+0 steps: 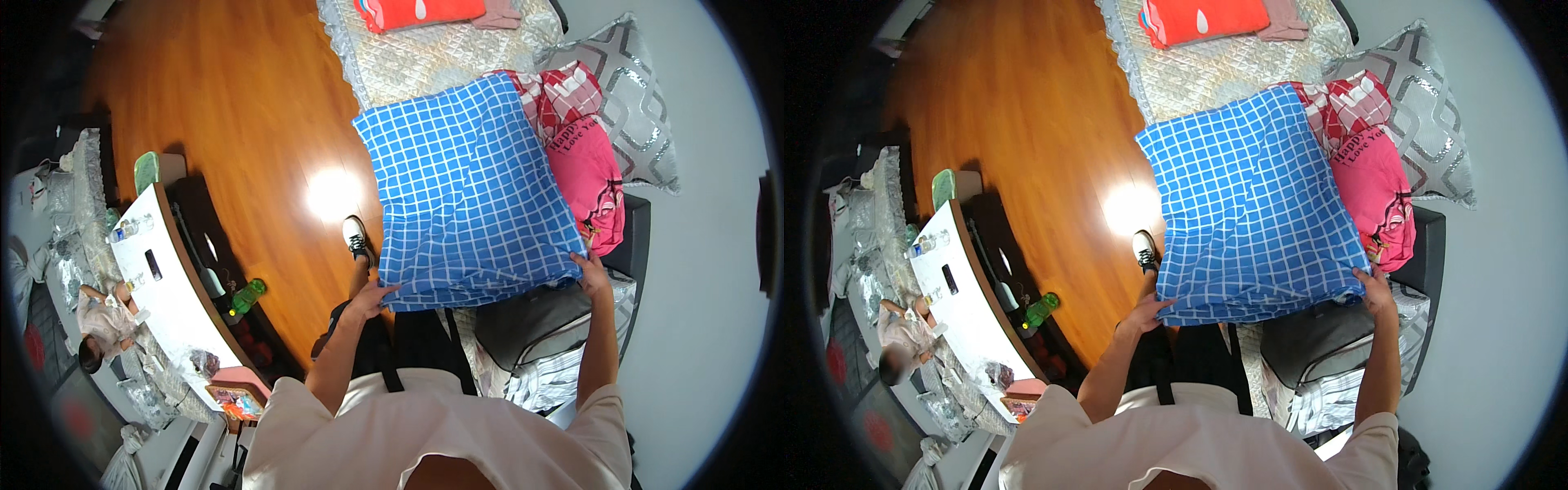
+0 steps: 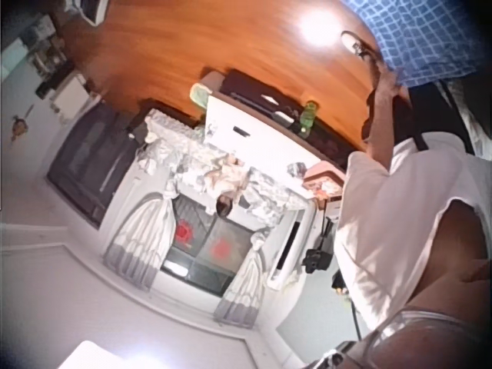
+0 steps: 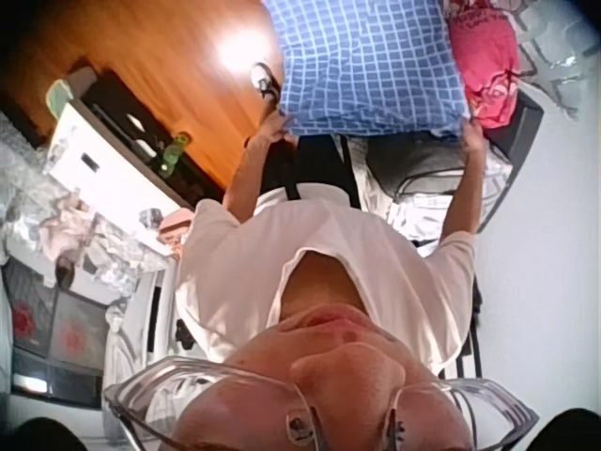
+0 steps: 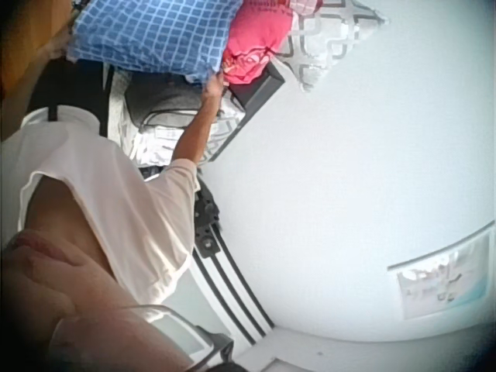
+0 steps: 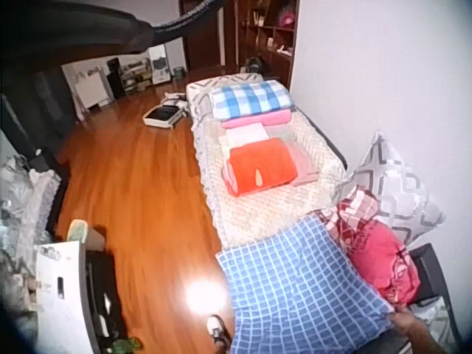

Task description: The person folds a blue checkered cloth and a pink patterned cloth on a bed, smoothing and aligning each piece before stacking them. The person handles the cloths by hand, folding them into compact rectangles and placing them on the bed.

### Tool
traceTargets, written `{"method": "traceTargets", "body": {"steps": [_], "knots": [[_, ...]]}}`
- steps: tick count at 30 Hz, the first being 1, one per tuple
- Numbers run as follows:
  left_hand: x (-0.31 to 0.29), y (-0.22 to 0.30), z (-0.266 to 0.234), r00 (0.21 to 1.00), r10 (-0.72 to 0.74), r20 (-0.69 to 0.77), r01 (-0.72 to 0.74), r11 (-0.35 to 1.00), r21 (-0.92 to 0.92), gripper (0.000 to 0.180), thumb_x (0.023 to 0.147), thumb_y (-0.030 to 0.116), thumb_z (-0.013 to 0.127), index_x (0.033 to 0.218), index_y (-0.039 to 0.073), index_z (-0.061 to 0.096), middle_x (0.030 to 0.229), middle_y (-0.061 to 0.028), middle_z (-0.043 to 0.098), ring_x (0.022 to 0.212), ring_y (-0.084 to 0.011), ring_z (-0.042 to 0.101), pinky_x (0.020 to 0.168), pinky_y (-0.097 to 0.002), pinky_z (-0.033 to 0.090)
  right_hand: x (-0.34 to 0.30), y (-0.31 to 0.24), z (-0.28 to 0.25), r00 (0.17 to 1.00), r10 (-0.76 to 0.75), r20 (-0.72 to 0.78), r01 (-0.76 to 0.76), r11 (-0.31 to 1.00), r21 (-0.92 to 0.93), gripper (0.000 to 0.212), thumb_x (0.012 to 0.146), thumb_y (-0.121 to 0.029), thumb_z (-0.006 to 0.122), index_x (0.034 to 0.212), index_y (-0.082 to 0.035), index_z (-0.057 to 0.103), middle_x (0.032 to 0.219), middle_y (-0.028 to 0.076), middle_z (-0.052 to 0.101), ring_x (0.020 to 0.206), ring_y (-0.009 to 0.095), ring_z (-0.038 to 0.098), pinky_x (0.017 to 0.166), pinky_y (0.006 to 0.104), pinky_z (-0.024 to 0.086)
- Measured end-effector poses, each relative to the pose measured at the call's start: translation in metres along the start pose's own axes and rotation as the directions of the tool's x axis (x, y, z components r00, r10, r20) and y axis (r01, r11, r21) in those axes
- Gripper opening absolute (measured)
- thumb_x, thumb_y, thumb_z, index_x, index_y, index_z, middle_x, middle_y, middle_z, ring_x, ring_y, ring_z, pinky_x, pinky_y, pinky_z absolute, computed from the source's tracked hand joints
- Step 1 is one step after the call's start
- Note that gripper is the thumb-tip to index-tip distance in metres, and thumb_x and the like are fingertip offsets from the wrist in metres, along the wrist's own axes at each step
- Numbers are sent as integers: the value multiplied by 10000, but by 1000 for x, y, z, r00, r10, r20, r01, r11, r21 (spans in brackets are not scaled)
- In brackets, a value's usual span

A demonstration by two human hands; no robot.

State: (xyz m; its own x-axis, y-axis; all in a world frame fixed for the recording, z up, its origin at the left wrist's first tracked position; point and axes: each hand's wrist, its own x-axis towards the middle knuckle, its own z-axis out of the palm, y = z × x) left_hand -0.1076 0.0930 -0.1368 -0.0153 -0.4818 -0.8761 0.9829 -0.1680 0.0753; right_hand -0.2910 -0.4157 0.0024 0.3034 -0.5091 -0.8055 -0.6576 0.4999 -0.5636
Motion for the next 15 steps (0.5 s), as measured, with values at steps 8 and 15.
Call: {"method": "traceTargets", "body": {"steps": [8, 15], "knots": [[-96, 43, 40, 906, 422, 30, -420, 889, 184, 236, 915, 14, 543, 1121, 72, 643, 1103, -48, 590, 969, -128, 540, 864, -264, 453, -69, -90, 50, 954, -259, 149, 222, 948, 226, 540, 875, 57, 478, 1386, -91, 385, 1172, 121, 573, 943, 190, 613, 804, 311, 509], [-66, -17, 41, 990, 51, -130, -34, 991, 126, 223, 892, 90, 606, 1110, 48, 633, 1074, -41, 575, 968, -140, 520, 812, -305, 457, -35, -74, -4, 959, -34, 281, 144, 913, -382, 237, 848, 8, 508, 1040, 27, 646, 934, 76, 629, 820, 151, 609, 711, 297, 546]]}}
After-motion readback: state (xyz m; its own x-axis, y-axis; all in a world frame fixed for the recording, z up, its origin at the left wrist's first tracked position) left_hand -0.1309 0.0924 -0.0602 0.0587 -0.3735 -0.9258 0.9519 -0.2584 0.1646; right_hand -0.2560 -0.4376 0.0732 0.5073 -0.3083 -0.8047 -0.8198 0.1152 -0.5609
